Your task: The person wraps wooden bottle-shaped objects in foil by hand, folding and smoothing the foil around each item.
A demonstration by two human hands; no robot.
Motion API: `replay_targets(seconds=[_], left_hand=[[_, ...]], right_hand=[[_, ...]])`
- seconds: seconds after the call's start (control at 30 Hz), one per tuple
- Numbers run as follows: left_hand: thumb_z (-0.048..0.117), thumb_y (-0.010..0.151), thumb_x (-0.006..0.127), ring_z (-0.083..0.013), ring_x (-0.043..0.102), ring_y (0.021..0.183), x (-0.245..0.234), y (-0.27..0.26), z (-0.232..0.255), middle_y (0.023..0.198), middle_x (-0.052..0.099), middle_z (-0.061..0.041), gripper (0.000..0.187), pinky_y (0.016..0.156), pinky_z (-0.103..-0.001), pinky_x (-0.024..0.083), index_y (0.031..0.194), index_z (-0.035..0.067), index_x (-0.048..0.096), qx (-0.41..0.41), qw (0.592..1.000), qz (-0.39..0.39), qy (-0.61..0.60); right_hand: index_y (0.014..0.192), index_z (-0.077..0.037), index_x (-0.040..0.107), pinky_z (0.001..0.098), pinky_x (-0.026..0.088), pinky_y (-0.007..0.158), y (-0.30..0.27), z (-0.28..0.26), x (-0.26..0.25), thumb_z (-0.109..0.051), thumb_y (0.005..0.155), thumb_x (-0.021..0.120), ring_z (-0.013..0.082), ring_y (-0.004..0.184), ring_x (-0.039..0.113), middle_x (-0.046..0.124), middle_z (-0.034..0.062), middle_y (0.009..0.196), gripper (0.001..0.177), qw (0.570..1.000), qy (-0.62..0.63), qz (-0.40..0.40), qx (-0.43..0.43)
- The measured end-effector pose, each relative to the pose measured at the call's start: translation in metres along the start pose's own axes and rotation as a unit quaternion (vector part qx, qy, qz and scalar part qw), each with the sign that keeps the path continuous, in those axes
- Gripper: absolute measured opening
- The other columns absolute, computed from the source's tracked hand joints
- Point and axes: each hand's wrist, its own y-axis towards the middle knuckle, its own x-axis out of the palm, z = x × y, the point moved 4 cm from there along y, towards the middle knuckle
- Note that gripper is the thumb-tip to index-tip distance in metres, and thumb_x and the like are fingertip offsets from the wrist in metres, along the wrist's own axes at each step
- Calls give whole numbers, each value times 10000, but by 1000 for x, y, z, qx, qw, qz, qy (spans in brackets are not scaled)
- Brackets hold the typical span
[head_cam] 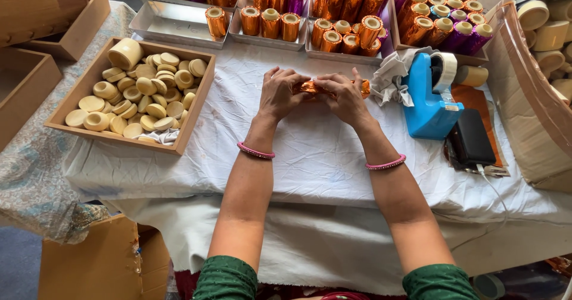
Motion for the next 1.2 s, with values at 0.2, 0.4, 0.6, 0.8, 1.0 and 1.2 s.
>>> replay_targets(seconds=[0.2,0.4,0.6,0.8,1.0,1.2], left_hand=[[210,790,831,-187,654,1030,9,1,-6,977,704,16,232,1159,-503,319,1022,218,817,-14,1000,-11,-3],[222,738,850,-192,652,1046,5,-1,2,1030,705,15,224,1125,-507,329,950,172,796,10,1000,21,-13],[255,763,868,-192,656,1004,2,-1,5,990,696,29,196,1050,-411,419,934,187,802,-28,1000,1,-11],[263,770,870,-194,664,966,-1,-2,10,957,686,17,169,1026,-422,425,894,173,799,-3,1000,27,-4],[238,825,821,-214,676,964,3,-3,16,952,683,-1,108,937,-415,473,874,157,768,50,998,41,28],[222,817,798,-262,677,954,-4,-4,28,1030,698,-50,213,864,-421,513,960,87,716,129,990,46,39]], right_hand=[[1209,-228,766,658,96,1207,1,-1,-1,-166,896,778,156,1203,639,727,-32,1245,320,1000,10,9,15],[1126,-242,803,646,115,1221,1,2,0,-188,965,744,138,1175,667,756,-51,1190,179,999,32,36,21],[1106,-236,794,620,159,1227,2,-11,-14,-188,872,794,142,1142,674,757,-47,1187,239,998,-9,41,-39],[1099,-224,803,598,217,1217,1,-9,-9,-175,888,801,162,1141,688,763,-31,1188,217,997,-12,60,-55],[1021,-205,801,542,279,1237,0,-15,-11,-171,916,793,189,1132,720,767,2,1187,111,990,-45,99,-93],[1102,-214,788,587,230,1242,0,-18,-14,-204,892,803,183,1158,701,757,2,1226,210,989,-77,74,-100]])
